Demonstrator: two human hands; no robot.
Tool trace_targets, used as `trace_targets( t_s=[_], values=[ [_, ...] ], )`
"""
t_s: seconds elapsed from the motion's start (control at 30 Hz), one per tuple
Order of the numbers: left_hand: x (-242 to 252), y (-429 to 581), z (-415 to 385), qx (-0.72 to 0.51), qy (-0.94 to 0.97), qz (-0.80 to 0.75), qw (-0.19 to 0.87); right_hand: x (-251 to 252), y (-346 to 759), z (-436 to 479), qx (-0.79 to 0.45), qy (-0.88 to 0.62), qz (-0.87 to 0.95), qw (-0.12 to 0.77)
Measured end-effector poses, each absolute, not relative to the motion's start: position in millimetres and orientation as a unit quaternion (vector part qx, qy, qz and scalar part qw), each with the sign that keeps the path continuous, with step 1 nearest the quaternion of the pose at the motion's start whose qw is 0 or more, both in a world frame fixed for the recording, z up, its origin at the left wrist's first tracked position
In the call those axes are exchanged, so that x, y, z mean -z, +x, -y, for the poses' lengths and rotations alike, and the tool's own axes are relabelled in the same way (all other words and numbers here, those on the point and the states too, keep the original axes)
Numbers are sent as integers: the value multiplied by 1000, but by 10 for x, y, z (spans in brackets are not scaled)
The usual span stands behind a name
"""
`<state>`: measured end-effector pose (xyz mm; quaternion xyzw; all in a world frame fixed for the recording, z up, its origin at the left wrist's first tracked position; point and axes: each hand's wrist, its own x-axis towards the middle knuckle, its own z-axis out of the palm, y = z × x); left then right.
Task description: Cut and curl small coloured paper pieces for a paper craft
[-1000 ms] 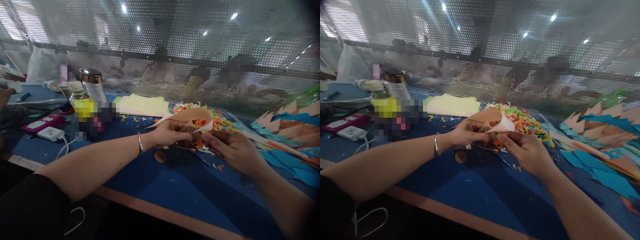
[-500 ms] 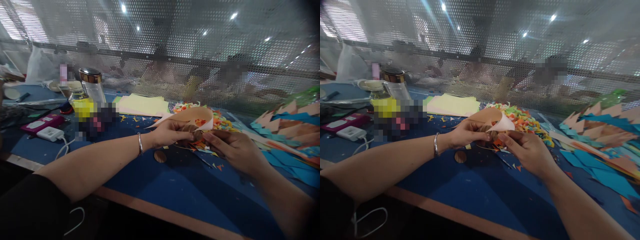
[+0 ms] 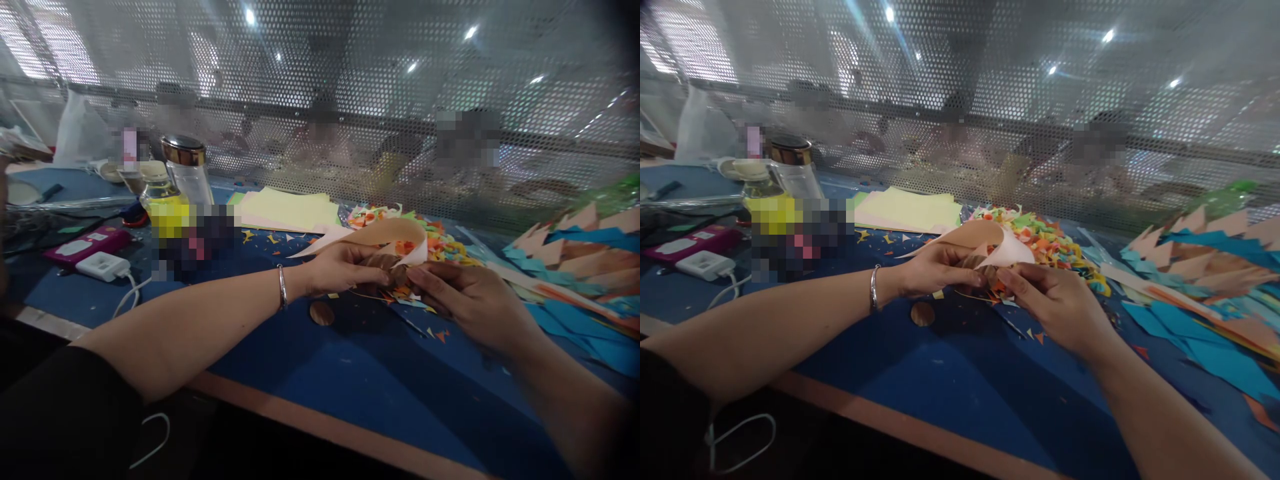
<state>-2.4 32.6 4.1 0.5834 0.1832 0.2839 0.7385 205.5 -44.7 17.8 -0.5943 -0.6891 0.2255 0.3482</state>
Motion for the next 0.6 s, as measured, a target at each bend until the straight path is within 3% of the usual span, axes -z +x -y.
trace_targets(
  t_s=[0.6],
  values=[
    [-15, -42, -354, -304, 586, -168, 732, -113, 2102, 428, -256, -602, 656, 378]
  ],
)
